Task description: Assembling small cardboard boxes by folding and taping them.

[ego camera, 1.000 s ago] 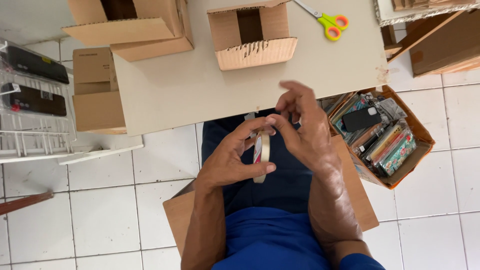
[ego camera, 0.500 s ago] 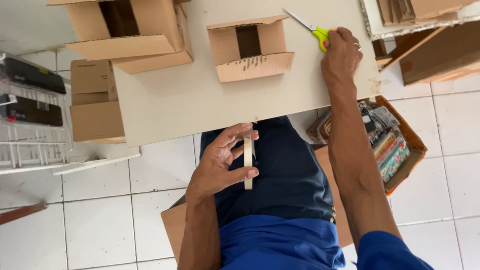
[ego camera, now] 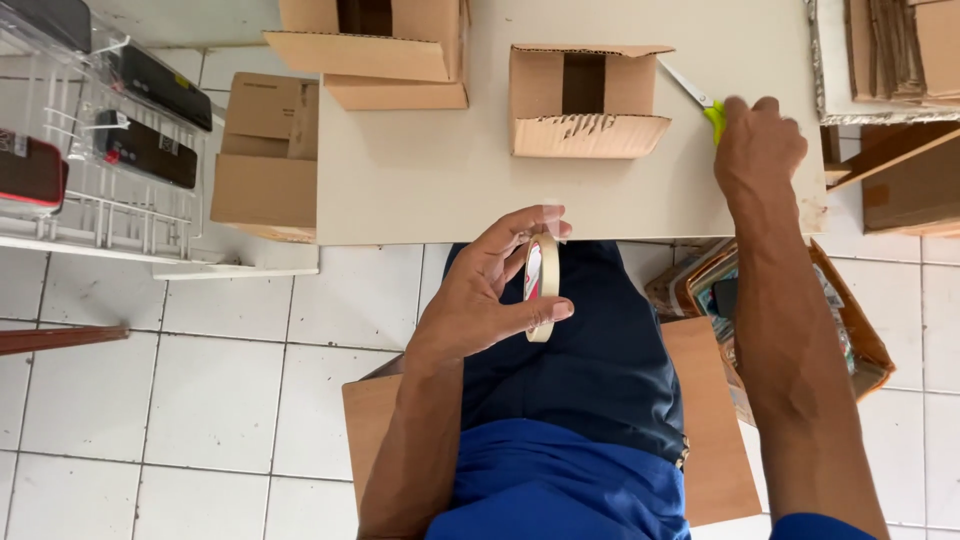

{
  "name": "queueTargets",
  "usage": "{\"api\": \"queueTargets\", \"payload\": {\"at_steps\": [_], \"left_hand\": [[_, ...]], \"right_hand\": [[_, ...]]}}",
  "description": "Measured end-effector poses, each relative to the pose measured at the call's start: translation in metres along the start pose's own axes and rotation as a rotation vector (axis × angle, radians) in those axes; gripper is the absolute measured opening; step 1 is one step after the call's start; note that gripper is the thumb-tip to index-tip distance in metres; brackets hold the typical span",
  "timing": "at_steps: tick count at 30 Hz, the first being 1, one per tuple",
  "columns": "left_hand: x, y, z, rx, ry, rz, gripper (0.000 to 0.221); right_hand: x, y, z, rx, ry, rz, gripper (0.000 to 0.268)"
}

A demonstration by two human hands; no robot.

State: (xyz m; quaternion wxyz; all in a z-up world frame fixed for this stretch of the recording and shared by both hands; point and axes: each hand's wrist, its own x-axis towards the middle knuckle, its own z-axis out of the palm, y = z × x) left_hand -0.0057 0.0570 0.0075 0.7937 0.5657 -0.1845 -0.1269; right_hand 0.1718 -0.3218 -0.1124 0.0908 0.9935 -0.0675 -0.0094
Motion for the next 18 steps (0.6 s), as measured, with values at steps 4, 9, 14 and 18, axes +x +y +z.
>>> {"api": "queueTargets", "payload": {"at_steps": [4,9,14,18], "left_hand": [[-0.003,0.023,0.003,0.064,0.029,-0.014,0.072],[-0.016,0.044,0.005,0.156,0.038,-0.012,0.072],[-0.026,0.058,0.007,0.157,0.018,0.015,0.069],[-0.028,0.07,0.011,0.163,0.024,-0.003,0.067]], "right_hand": [[-0.018,0.006,-0.001,-0.002,-0.09,-0.014,0.033],[-0.056,0.007,-0.072,0.475,-0.25,0.113,0.046],[-0.092,0.024,-0.1,0.996,-0.147,0.104,0.048],[-0.121,0.034,-0.13,1.136,-0.144,-0.091,0.04]]}}
